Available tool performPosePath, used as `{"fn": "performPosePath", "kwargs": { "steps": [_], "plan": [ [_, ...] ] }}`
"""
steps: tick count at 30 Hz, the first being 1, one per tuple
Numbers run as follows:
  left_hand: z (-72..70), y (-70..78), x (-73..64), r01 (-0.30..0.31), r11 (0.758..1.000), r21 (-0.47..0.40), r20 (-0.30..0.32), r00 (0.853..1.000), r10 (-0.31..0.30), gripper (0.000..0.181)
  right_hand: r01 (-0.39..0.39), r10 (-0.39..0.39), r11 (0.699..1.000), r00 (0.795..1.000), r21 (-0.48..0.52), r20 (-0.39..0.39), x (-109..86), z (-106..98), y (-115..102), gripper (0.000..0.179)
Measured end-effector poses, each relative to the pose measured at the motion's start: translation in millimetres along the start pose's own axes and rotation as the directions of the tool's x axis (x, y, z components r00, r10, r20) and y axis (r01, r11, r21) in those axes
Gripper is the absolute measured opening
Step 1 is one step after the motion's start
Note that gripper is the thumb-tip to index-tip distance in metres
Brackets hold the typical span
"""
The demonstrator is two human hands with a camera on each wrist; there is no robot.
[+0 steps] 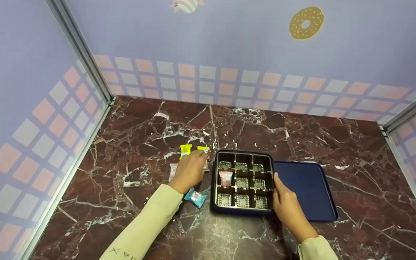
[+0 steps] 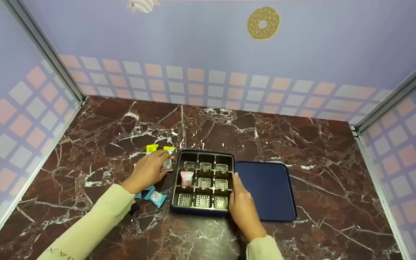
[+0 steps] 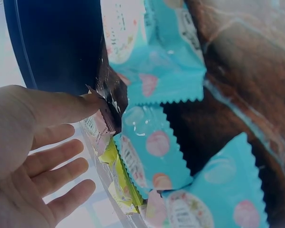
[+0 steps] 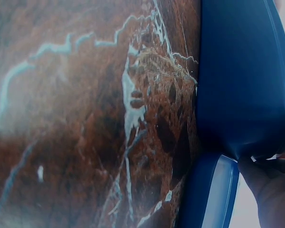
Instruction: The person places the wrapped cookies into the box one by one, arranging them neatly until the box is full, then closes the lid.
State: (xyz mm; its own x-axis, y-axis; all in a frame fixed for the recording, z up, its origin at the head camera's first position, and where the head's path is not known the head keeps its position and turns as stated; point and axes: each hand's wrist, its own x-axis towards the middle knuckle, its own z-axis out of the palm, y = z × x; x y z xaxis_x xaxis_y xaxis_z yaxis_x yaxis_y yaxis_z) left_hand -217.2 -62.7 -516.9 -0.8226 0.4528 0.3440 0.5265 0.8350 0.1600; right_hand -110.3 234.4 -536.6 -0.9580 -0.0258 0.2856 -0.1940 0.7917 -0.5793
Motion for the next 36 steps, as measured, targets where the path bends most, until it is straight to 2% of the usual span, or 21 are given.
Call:
{"fn": "performPosePath", "kwargs": {
  "steps": [8,18,23,36],
  "plan": [
    [2.7,-0.9,0.2,-0.012,1.0,-0.005,-0.027,1.0,0.012,0.026,0.012,-0.012,1.0,1.0,-0.001,-0.008,-0.4,0.3,0.2,0.05],
    [1.6,-0.2,2.8,0.008,1.0,-0.028,0.012,1.0,-0.007,0.027,0.001,-0.001,1.0,1.0,0.004,-0.001,0.1,-0.2,-0.1,0.05],
    [2.4,-1.0,2.7,-0.008,1.0,-0.025,0.006,1.0,0.008,0.025,-0.006,0.006,1.0,1.0,0.004,0.003,0.0,-0.1,0.0,0.05],
    [5.0,-1.2,3.3,-0.001,1.0,-0.018,0.022,1.0,0.001,0.021,-0.003,0.003,1.0,1.0,-0.007,0.023,0.6,-1.0,-0.7,0.05]
  ]
}}
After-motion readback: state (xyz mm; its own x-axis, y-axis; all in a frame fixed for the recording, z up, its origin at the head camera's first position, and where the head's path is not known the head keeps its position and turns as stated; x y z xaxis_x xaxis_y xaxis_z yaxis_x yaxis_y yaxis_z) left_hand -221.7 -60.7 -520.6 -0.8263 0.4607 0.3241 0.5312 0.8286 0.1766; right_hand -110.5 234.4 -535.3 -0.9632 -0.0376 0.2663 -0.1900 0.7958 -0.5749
